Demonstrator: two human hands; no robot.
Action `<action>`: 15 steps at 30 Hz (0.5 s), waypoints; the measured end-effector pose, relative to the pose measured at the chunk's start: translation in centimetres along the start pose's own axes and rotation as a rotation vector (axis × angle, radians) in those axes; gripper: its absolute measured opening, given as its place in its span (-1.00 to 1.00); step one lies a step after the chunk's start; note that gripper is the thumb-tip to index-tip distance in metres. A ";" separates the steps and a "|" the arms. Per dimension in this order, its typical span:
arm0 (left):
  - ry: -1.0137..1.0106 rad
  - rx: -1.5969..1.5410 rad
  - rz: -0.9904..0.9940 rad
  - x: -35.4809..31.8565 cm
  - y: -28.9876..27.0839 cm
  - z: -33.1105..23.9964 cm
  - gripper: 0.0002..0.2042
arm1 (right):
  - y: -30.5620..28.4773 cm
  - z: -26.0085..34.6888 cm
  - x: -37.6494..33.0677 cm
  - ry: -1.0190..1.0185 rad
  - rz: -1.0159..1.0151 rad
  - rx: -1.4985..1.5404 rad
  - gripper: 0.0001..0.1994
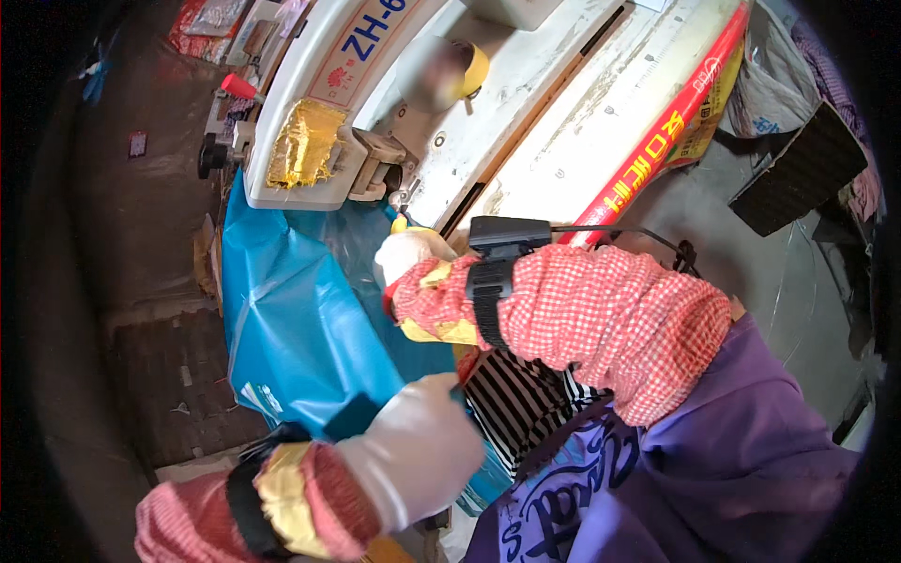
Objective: Sewing the edges of plastic fertilizer bags using an industrial sewing machine.
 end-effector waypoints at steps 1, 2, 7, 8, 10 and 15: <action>-0.026 -0.088 0.014 0.5 1.5 0.5 -0.91 | 1.2 0.4 -2.0 0.038 -0.085 -0.091 -0.82; -0.089 -0.079 -0.137 0.7 0.0 1.2 -0.94 | -0.2 2.8 -2.1 0.113 -0.166 -0.202 -0.80; -0.322 -0.059 0.332 1.4 -1.5 6.4 -0.78 | 1.3 4.1 -2.8 0.496 -0.579 -0.770 -0.65; -0.381 -0.083 0.410 0.2 -1.8 7.1 -0.75 | 1.3 4.7 -2.7 0.489 -0.581 -0.763 -0.65; -0.406 -0.110 0.442 -2.2 -3.8 6.7 -0.70 | 2.9 3.2 -0.3 0.335 -0.382 -0.584 -0.66; -0.187 -0.148 0.721 -2.9 1.8 1.4 -0.85 | 4.6 6.2 0.7 -0.192 0.095 -0.081 -0.61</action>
Point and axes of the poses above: each hand's wrist, its own x-axis towards the middle knuckle, its own y-axis out of the palm, z = x × y, the point moved 7 cm from there along x, towards the middle knuckle, and after that the axes turned 4 degrees about z, right-handed, at the moved point
